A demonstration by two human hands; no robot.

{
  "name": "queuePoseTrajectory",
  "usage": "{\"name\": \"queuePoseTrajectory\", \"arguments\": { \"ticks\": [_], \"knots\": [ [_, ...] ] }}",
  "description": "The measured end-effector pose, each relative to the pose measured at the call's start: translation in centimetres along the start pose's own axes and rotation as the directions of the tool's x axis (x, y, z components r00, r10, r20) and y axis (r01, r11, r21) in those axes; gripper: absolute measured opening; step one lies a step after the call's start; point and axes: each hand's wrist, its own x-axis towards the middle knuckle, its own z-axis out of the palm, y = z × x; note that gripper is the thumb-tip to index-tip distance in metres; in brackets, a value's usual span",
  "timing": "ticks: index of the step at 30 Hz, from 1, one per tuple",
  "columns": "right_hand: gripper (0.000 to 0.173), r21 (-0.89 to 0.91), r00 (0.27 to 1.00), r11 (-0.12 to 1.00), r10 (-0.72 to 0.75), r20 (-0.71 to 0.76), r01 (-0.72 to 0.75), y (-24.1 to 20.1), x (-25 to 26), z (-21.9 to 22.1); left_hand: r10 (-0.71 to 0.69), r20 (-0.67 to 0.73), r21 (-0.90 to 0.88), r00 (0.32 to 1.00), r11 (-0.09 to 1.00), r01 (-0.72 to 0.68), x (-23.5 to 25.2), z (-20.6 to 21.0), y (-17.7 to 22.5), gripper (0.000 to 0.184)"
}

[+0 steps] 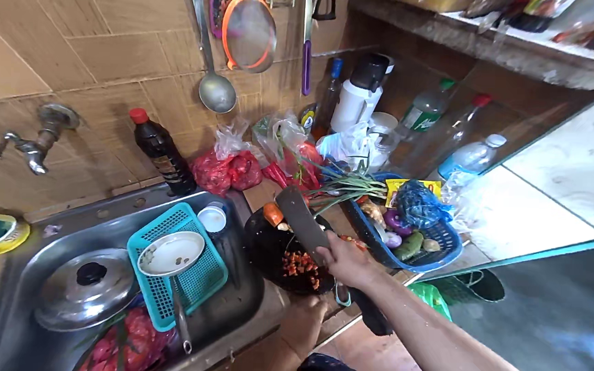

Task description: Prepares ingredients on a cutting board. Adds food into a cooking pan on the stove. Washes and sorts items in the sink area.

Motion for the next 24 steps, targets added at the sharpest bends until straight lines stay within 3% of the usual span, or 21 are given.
{"name": "queuePoseTrajectory", "arguments": {
  "ticks": [2, 4, 6, 9, 12, 14, 17, 18, 22, 24],
  "knots": [
    [0.045, 0.011, 1.0, 1.0, 0.01, -0.028, -0.01, 1.0, -0.5, -0.4, -0.129, 0.3, 0.046, 0.945, 0.992, 0.121, 0.9, 0.6, 1.2, 0.03],
    [0.043, 0.018, 1.0, 1.0, 0.012, -0.018, -0.012, 1.9, -1.2, -0.4, -0.27, 0.551, 0.157, 0.79, 0.963, 0.22, 2.8, 0.1, 2.3, 0.037],
    [0.043, 0.011, 1.0, 1.0, 0.016, -0.001, -0.016, 2.6, -2.0, -0.5, -0.293, 0.605, 0.204, 0.741, 0.956, 0.211, 3.6, 0.1, 2.8, 0.036],
    [0.046, 0.012, 1.0, 1.0, 0.024, -0.009, -0.024, 4.5, -2.7, 0.0, -0.269, 0.609, 0.218, 0.746, 0.961, 0.169, 3.4, 0.5, 2.9, 0.035],
    [0.047, 0.195, 1.0, 0.981, 0.005, 0.022, -0.009, 7.2, -2.3, 1.3, -0.282, 0.68, 0.245, 0.677, 0.957, 0.154, 3.7, 0.3, 3.7, 0.04],
    [0.047, 0.409, 0.999, 0.912, -0.034, 0.035, 0.017, 8.3, -2.2, 2.1, -0.294, 0.656, 0.222, 0.695, 0.955, 0.194, 3.4, 0.1, 3.8, 0.038],
    [0.044, 0.661, 0.998, 0.75, -0.062, 0.034, 0.024, 8.8, -2.4, 1.9, -0.299, 0.387, 0.089, 0.872, 0.954, 0.287, 2.7, -2.5, 3.3, 0.032],
    [0.043, 0.719, 0.997, 0.695, -0.064, 0.041, 0.015, 8.6, -2.6, 1.7, -0.328, 0.304, 0.058, 0.895, 0.944, 0.326, 3.2, -3.8, 2.7, 0.032],
    [0.042, 0.814, 0.995, 0.58, -0.063, 0.079, -0.028, 7.7, -2.8, 1.8, -0.473, 0.232, -0.01, 0.85, 0.872, 0.489, 6.3, -6.4, -1.0, 0.026],
    [0.041, 0.84, 0.994, 0.542, -0.071, 0.085, -0.033, 7.6, -2.7, 2.1, -0.507, 0.243, -0.225, 0.827, 0.8, 0.557, 7.4, -7.3, -1.2, 0.024]
  ]
}}
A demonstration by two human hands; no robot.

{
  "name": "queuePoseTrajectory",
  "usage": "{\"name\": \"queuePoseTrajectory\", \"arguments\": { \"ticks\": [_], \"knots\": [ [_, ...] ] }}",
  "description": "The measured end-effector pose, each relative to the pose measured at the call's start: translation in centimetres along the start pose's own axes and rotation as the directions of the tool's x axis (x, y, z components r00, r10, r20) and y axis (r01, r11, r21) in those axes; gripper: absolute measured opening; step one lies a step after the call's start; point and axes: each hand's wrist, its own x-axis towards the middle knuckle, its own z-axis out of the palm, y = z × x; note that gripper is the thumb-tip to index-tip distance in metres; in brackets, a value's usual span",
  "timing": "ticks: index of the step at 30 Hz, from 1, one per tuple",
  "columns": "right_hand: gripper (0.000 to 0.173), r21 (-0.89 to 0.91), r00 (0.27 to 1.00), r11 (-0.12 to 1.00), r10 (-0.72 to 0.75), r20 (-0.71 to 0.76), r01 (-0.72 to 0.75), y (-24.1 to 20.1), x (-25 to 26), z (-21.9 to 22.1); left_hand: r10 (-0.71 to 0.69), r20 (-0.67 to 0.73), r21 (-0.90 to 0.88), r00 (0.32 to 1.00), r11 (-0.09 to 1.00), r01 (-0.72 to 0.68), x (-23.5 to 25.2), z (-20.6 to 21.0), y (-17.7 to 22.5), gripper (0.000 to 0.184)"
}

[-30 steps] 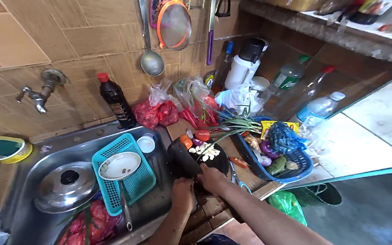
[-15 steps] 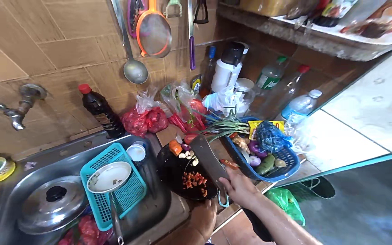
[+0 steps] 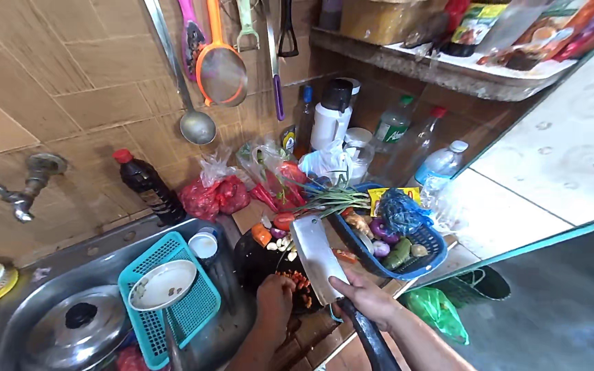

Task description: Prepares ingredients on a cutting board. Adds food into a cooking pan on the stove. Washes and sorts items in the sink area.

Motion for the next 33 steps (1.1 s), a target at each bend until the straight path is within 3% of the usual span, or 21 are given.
{"name": "queuePoseTrajectory", "arguments": {
  "ticks": [1, 2, 3, 4, 5, 7, 10, 15, 17, 18, 20, 21, 22, 23, 25, 28, 30, 33],
  "knots": [
    [0.039, 0.019, 1.0, 1.0, 0.013, 0.01, -0.014, 0.2, -0.1, 0.2, -0.049, 0.04, -0.226, 0.998, 0.972, 0.057, -0.2, -0.2, 0.3, 0.026],
    [0.036, 0.027, 0.999, 0.999, 0.024, 0.025, -0.024, 0.4, -0.2, 0.4, -0.101, 0.136, -0.501, 0.986, 0.851, 0.156, -0.4, -0.2, 0.5, 0.029],
    [0.033, 0.023, 0.999, 0.999, 0.028, 0.034, -0.029, 0.5, -0.1, 0.6, -0.124, 0.284, -0.705, 0.951, 0.645, 0.295, -0.8, -0.5, 1.0, 0.038],
    [0.03, 0.0, 0.999, 0.999, 0.032, 0.041, -0.032, 0.6, -0.1, 0.8, -0.1, 0.431, -0.785, 0.897, 0.449, 0.428, -1.2, -0.9, 1.2, 0.054],
    [0.029, -0.032, 0.998, 0.999, 0.04, 0.043, -0.039, 0.7, -0.1, 1.0, -0.042, 0.536, -0.79, 0.843, 0.329, 0.518, -1.4, -1.4, 1.1, 0.067],
    [0.029, -0.083, 0.996, 0.995, 0.064, 0.058, -0.059, 1.0, -0.4, 1.2, 0.048, 0.596, -0.783, 0.801, 0.255, 0.567, -1.5, -1.8, 0.8, 0.078],
    [0.029, -0.127, 0.99, 0.99, 0.076, 0.117, -0.061, 2.3, -1.4, 0.3, 0.084, 0.569, -0.814, 0.818, 0.2, 0.546, -0.8, -2.0, 0.4, 0.072],
    [0.027, -0.162, 0.981, 0.984, 0.102, 0.165, -0.075, 4.9, -4.6, -2.0, -0.011, 0.462, -0.885, 0.887, 0.052, 0.462, 1.0, -2.6, 0.5, 0.065],
    [0.028, -0.179, 0.986, 0.981, 0.093, 0.137, -0.067, 6.2, -6.1, -3.1, -0.033, 0.383, -0.92, 0.923, 0.074, 0.385, 1.7, -3.0, -0.2, 0.064],
    [0.029, -0.187, 0.989, 0.98, 0.09, 0.119, -0.067, 6.7, -6.6, -3.6, -0.04, 0.33, -0.933, 0.943, 0.138, 0.333, 1.9, -3.0, -0.5, 0.061],
    [0.028, -0.176, 0.994, 0.981, 0.09, 0.069, -0.076, 8.0, -7.1, -4.0, 0.055, 0.214, -0.876, 0.975, 0.453, 0.167, 1.9, -2.3, -1.3, 0.052],
    [0.027, -0.157, 0.996, 0.984, 0.088, 0.024, -0.083, 8.6, -7.1, -3.8, 0.179, 0.168, -0.741, 0.969, 0.672, 0.004, 1.8, -1.5, -1.8, 0.046],
    [0.026, -0.13, 0.996, 0.987, 0.091, -0.025, -0.094, 9.3, -6.9, -3.5, 0.312, 0.142, -0.548, 0.94, 0.815, -0.187, 1.5, -0.7, -2.4, 0.04],
    [0.026, -0.093, 0.993, 0.99, 0.098, -0.073, -0.104, 10.0, -6.5, -3.1, 0.438, 0.129, -0.348, 0.89, 0.86, -0.373, 1.3, 0.3, -2.9, 0.037],
    [0.026, -0.022, 0.985, 0.994, 0.107, -0.137, -0.111, 11.7, -5.6, -2.4, 0.633, 0.058, -0.09, 0.772, 0.773, -0.628, 0.7, 2.1, -4.3, 0.032],
    [0.023, 0.039, 0.985, 0.995, 0.093, -0.144, -0.088, 13.5, -4.4, -1.5, 0.718, -0.223, 0.02, 0.66, 0.68, -0.733, 1.4, 4.2, -7.3, 0.031],
    [0.024, 0.068, 0.986, 0.995, 0.087, -0.143, -0.078, 14.3, -3.9, -0.5, 0.668, -0.302, 0.043, 0.68, 0.723, -0.69, 2.2, 4.5, -8.5, 0.036],
    [0.031, 0.079, 0.984, 0.993, 0.101, -0.15, -0.089, 13.9, -2.6, 1.6, 0.556, -0.26, 0.047, 0.789, 0.824, -0.565, 2.7, 4.4, -8.2, 0.045]
  ]
}}
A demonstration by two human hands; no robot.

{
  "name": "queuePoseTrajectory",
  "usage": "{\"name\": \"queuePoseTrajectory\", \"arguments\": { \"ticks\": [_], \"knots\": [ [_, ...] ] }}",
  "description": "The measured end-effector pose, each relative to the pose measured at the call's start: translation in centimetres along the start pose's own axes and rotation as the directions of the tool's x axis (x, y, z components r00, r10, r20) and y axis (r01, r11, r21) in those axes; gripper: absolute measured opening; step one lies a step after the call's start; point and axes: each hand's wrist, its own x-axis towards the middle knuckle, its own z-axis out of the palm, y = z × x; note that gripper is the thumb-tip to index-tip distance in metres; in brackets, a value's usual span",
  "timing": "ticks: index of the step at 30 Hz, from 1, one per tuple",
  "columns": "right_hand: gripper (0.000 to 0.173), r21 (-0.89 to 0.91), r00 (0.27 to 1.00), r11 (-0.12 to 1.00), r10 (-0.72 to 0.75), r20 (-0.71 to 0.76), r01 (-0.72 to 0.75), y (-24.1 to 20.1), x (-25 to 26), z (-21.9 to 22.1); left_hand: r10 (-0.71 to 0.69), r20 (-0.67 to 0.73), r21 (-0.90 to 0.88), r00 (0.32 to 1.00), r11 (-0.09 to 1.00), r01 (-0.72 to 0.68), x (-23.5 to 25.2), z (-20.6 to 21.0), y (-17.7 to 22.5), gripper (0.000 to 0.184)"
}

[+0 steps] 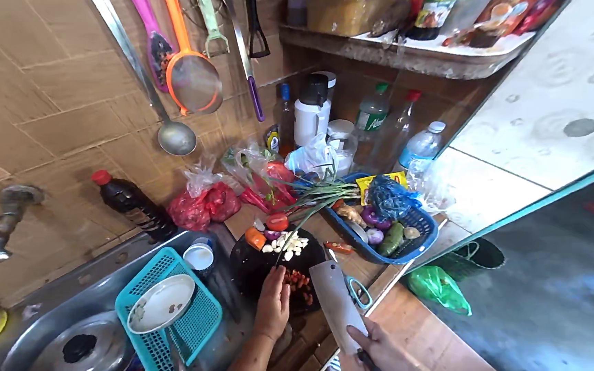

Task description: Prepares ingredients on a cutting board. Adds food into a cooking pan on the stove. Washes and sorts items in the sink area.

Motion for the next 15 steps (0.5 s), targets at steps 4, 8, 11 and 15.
{"name": "queuePoseTrajectory", "arguments": {
  "ticks": [4, 8, 11, 15],
  "knots": [
    [0.043, -0.131, 1.0, 0.991, 0.008, 0.012, -0.006, -1.4, 1.8, 3.1, -0.153, -0.004, 0.067, 0.988, 0.986, 0.153, 1.1, 1.1, 1.7, 0.048],
    [0.046, -0.259, 0.999, 0.965, -0.014, 0.036, 0.023, -3.4, 2.5, 6.4, -0.227, -0.104, 0.122, 0.968, 0.963, 0.239, 2.2, 2.2, 2.8, 0.049],
    [0.044, -0.325, 0.998, 0.944, -0.037, 0.057, 0.053, -4.2, 2.5, 8.4, -0.271, -0.183, 0.094, 0.945, 0.952, 0.291, 2.3, 2.3, 2.9, 0.043],
    [0.04, -0.481, 0.994, 0.872, -0.042, 0.103, 0.087, -6.0, 1.3, 10.6, -0.306, -0.304, -0.104, 0.902, 0.952, 0.288, 1.3, 1.2, 1.9, 0.034]
  ]
}}
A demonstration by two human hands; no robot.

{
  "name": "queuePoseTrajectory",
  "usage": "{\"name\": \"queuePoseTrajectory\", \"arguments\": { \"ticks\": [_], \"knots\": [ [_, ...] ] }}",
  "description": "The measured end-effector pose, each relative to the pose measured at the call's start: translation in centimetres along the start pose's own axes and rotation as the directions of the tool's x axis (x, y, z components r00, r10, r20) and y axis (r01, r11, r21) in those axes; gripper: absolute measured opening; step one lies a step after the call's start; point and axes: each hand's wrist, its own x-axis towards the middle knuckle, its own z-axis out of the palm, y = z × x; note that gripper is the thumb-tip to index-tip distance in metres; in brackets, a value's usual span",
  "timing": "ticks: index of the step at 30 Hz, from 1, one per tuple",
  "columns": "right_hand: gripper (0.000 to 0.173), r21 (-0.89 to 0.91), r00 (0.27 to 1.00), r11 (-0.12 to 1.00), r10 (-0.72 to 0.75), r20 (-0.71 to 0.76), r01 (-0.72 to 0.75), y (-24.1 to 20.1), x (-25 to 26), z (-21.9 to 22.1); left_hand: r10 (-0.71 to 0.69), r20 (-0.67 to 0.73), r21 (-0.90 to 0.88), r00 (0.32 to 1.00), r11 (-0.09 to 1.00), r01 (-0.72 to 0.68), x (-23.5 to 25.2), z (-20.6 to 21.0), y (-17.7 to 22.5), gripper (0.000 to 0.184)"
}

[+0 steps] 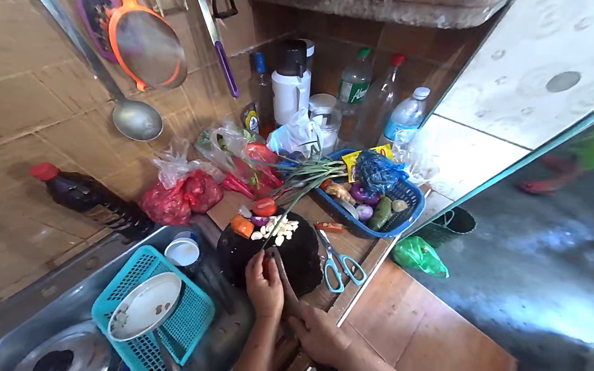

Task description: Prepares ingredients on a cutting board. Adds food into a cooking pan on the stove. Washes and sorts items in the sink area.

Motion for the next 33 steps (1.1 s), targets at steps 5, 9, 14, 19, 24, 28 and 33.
{"name": "queuePoseTrajectory", "arguments": {
  "ticks": [5, 9, 14, 19, 24, 28, 33],
  "knots": [
    [0.045, -0.401, 0.988, 0.914, 0.105, 0.111, -0.052, -7.1, -3.0, 0.9, -0.324, -0.148, -0.497, 0.934, 0.841, 0.214, 0.9, -4.1, 0.6, 0.04],
    [0.042, -0.558, 0.992, 0.827, -0.001, 0.126, 0.072, -8.6, -5.1, 1.8, -0.649, 0.125, -0.948, 0.751, 0.145, 0.283, 4.2, -7.6, -0.2, 0.023],
    [0.044, -0.308, 0.999, 0.951, -0.023, -0.036, 0.01, -3.0, -5.2, -2.1, -0.622, 0.404, -0.914, 0.671, -0.306, 0.266, 4.2, -11.4, -2.8, 0.03],
    [0.037, 0.287, 0.994, 0.957, 0.061, -0.092, -0.032, 4.4, -2.4, -2.6, -0.587, 0.434, -0.89, 0.683, -0.398, 0.223, 2.4, -15.6, -4.2, 0.04],
    [0.036, 0.339, 0.991, 0.937, 0.11, -0.074, -0.078, 1.6, 1.6, 0.3, -0.628, 0.407, -0.91, 0.663, -0.339, 0.237, 0.8, -18.6, -4.6, 0.039],
    [0.042, 0.276, 0.994, 0.957, 0.104, -0.016, -0.095, -3.0, 4.3, 3.1, -0.662, 0.337, -0.941, 0.67, -0.261, 0.215, 0.2, -19.9, -4.5, 0.041],
    [0.045, 0.036, 0.984, 0.996, 0.078, 0.161, -0.085, -6.5, 5.8, 3.7, -0.675, 0.274, -0.962, 0.685, -0.183, 0.205, -0.2, -20.9, -4.3, 0.042]
  ]
}}
